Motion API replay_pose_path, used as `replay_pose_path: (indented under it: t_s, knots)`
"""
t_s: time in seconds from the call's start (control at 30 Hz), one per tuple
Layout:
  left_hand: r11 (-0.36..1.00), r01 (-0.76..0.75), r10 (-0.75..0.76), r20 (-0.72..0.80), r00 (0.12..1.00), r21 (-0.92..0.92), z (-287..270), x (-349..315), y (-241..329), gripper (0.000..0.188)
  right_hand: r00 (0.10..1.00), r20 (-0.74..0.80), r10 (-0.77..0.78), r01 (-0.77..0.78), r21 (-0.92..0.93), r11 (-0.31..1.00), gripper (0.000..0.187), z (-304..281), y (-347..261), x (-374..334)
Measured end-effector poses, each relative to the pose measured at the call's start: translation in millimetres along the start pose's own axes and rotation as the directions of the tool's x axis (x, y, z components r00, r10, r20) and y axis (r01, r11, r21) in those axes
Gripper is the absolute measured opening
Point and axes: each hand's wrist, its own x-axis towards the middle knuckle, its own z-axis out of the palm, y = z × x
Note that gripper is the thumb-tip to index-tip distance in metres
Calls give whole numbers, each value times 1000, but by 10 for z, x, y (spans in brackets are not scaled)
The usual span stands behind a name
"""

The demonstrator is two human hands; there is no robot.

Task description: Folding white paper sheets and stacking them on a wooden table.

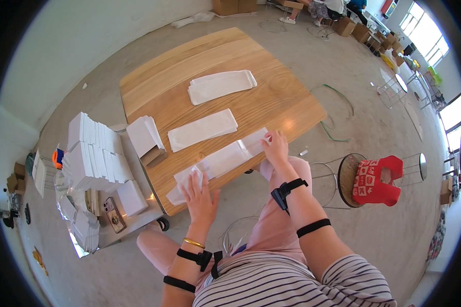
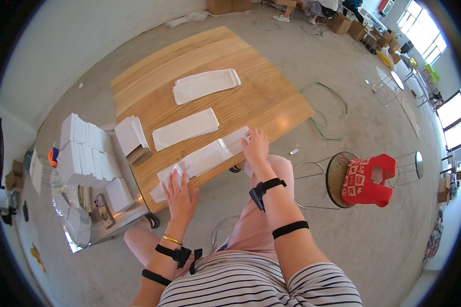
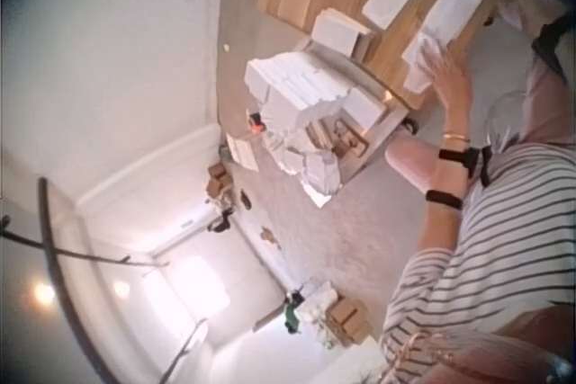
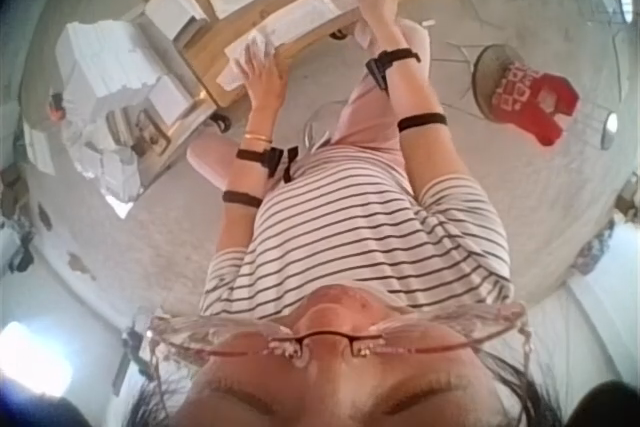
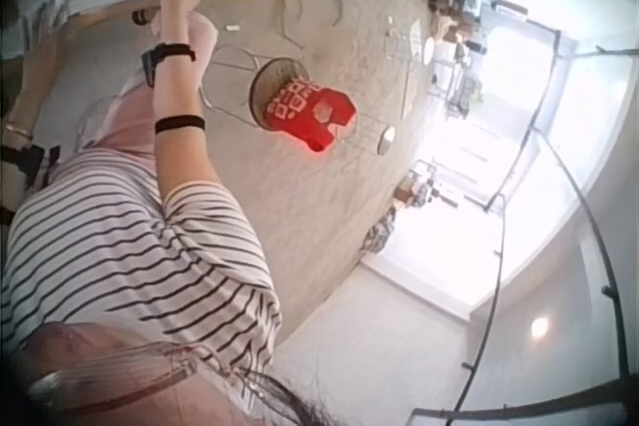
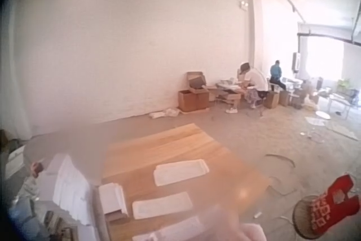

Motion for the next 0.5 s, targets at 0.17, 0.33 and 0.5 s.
replay_pose_path:
  t_s: [0.17, 0.33, 0.5]
  knots:
    - [923, -340, 354, 55, 934, -182, 53, 456, 503, 76, 991, -28, 130, -132, -145, 981, 27, -67, 297, 203]
    - [914, -387, 396, 62, 916, -126, 373, 894, 794, 84, 965, 133, 224, -202, -159, 966, 18, -80, 274, 268]
    - [921, -376, 388, 150, 909, -106, 628, 970, 820, 89, 990, 35, 134, -129, -117, 985, 15, -78, 344, 234]
